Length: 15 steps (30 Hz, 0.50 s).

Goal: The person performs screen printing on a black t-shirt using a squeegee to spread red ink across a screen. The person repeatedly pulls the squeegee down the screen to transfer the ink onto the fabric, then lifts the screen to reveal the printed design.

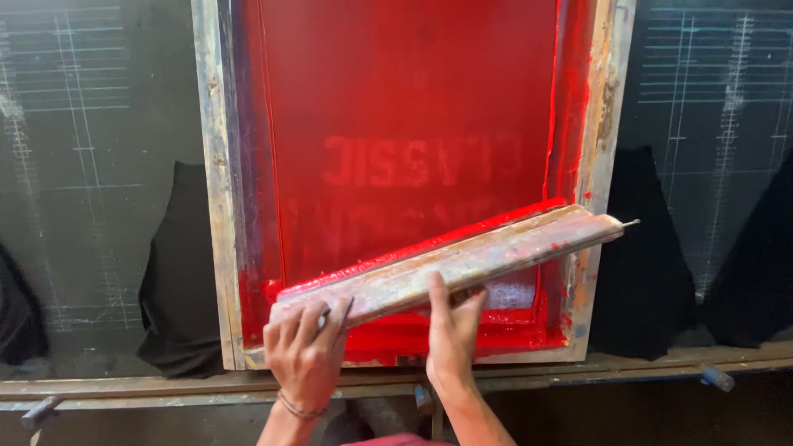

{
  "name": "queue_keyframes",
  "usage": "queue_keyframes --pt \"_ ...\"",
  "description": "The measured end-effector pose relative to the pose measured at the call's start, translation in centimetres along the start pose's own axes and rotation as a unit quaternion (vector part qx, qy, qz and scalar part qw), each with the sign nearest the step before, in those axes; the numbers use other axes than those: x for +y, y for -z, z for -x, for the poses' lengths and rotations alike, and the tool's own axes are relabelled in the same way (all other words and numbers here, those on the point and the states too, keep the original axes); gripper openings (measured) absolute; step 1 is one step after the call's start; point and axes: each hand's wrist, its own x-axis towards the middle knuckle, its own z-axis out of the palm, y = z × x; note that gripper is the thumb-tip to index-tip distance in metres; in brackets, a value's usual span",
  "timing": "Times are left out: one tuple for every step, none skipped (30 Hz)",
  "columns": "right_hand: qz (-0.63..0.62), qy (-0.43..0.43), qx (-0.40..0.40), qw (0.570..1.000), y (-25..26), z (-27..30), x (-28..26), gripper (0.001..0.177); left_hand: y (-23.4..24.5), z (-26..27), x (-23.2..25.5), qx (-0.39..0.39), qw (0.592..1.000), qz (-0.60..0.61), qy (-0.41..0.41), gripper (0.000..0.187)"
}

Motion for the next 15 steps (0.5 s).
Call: queue_keyframes --pt "0.037 -0.035 0.030 0.998 -1.1 0.2 -0.7 0.123 -0.1 0.3 0.4 -0.003 1.000 -0.001 0.014 0.023" --pt "0.038 -0.035 0.028 0.998 -1.2 0.1 -1.1 0.123 -0.4 0.6 1.0 -0.002 1.000 -0.003 0.016 0.023" --pt "0.047 -0.004 0.043 0.998 -1.4 0.0 -1.5 0.118 -0.8 0.9 1.5 0.000 0.999 0.004 0.034 0.025" --pt "0.057 0.026 0.057 0.996 -1.5 0.0 -2.0 0.113 -1.1 1.2 2.1 0.002 0.999 0.010 0.053 0.028" --pt "0.058 0.026 0.055 0.996 -1.3 -0.4 -2.3 0.113 -1.1 1.5 2.9 0.002 0.998 0.008 0.055 0.028" --pt "0.086 0.059 0.059 0.993 -1.2 -0.8 -2.7 0.110 -1.4 1.6 3.6 -0.012 0.996 0.048 0.080 0.031" --pt "0.114 0.091 0.064 0.987 -1.2 -1.4 -3.2 0.108 -1.6 1.7 4.3 -0.026 0.990 0.088 0.104 0.034" --pt "0.115 0.091 0.061 0.987 -1.0 -2.0 -3.9 0.108 -1.0 1.1 4.8 -0.026 0.990 0.087 0.106 0.034" --pt "0.117 0.159 0.058 0.979 -0.7 -2.6 -4.7 0.100 -0.4 0.6 5.3 -0.055 0.980 0.150 0.117 0.039" --pt "0.119 0.226 0.055 0.965 -0.5 -3.2 -5.4 0.092 0.1 0.1 5.8 -0.083 0.965 0.213 0.127 0.045" --pt "0.120 0.227 0.053 0.965 -0.2 -3.0 -7.4 0.092 0.6 -0.5 5.9 -0.081 0.965 0.212 0.128 0.045" --pt "0.166 0.305 0.010 0.938 0.0 -2.8 -9.5 0.064 1.1 -1.1 5.9 -0.082 0.962 0.231 0.116 0.043" --pt "0.211 0.380 -0.034 0.900 0.3 -2.6 -11.6 0.036 1.6 -1.8 6.0 -0.082 0.959 0.250 0.104 0.041" --pt "0.211 0.381 -0.034 0.899 0.5 -2.8 -12.7 0.036 2.1 -2.8 5.9 -0.081 0.959 0.250 0.104 0.041" --pt "0.217 0.390 -0.079 0.892 0.7 -3.0 -13.7 0.034 2.5 -3.7 5.9 -0.072 0.960 0.254 0.090 0.037"
